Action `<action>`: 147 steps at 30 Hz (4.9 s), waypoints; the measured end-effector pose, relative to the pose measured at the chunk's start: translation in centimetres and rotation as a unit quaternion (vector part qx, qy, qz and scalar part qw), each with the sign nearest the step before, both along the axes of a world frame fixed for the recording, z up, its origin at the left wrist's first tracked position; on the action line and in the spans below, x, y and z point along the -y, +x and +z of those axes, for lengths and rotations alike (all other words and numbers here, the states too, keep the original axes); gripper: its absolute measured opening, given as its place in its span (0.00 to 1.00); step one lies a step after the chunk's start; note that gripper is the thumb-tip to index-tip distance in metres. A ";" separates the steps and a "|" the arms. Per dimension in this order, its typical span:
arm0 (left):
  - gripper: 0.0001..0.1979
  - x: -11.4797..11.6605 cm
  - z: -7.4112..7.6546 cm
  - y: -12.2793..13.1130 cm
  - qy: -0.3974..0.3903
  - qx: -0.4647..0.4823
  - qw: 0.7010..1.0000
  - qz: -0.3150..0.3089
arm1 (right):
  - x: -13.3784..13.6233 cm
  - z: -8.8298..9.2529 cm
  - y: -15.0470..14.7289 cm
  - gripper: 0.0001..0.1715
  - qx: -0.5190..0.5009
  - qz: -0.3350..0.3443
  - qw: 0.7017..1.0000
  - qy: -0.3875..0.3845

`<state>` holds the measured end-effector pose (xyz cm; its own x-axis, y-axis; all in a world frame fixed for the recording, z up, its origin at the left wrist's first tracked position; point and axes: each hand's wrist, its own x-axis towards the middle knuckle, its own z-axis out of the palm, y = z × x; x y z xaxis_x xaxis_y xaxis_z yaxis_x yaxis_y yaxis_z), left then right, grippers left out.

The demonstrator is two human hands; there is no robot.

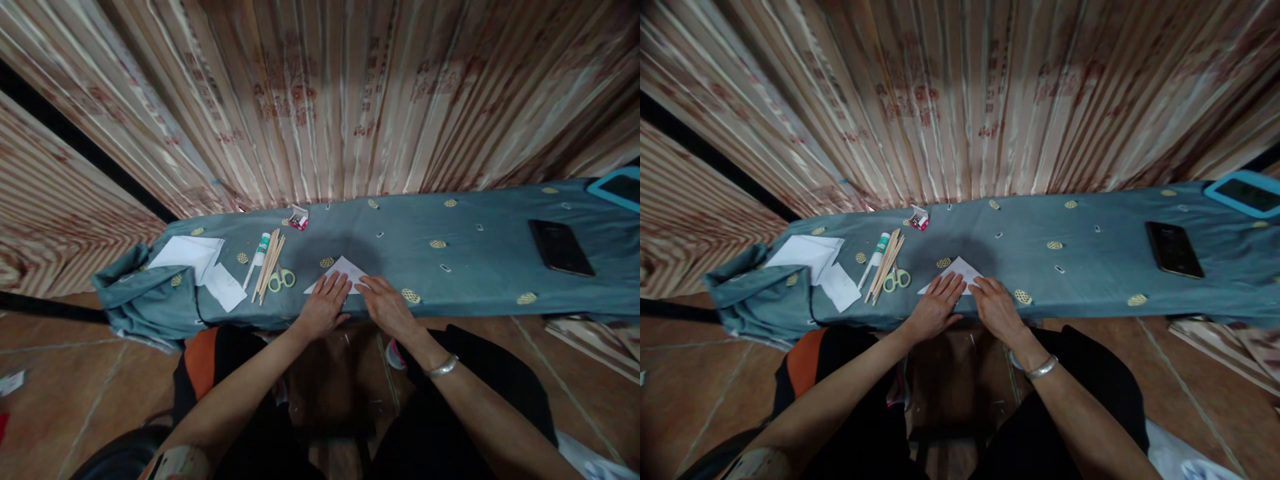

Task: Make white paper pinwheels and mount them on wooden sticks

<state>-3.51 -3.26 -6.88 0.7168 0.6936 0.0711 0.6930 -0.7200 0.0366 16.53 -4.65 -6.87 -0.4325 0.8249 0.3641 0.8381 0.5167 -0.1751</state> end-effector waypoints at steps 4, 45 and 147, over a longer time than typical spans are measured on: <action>0.37 -0.3 -0.1 -0.1 0.003 0.003 1.000 -0.006 | 0.5 -0.2 -0.5 0.23 0.036 -0.013 0.999 -0.013; 0.31 5.4 -0.6 -6.5 0.015 0.017 0.996 0.082 | 1.3 -2.3 0.1 0.26 0.016 -0.005 1.000 0.013; 0.19 2.4 -0.6 -1.6 -0.078 0.298 0.921 0.239 | 0.2 0.4 -1.6 0.18 -0.213 -0.100 0.971 -0.035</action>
<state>-5.08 -5.69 -7.47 0.1931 0.9546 0.2267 0.7522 -0.2924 0.5905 14.95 -4.88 -6.49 -0.0832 0.9058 0.4154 0.7644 0.3255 -0.5565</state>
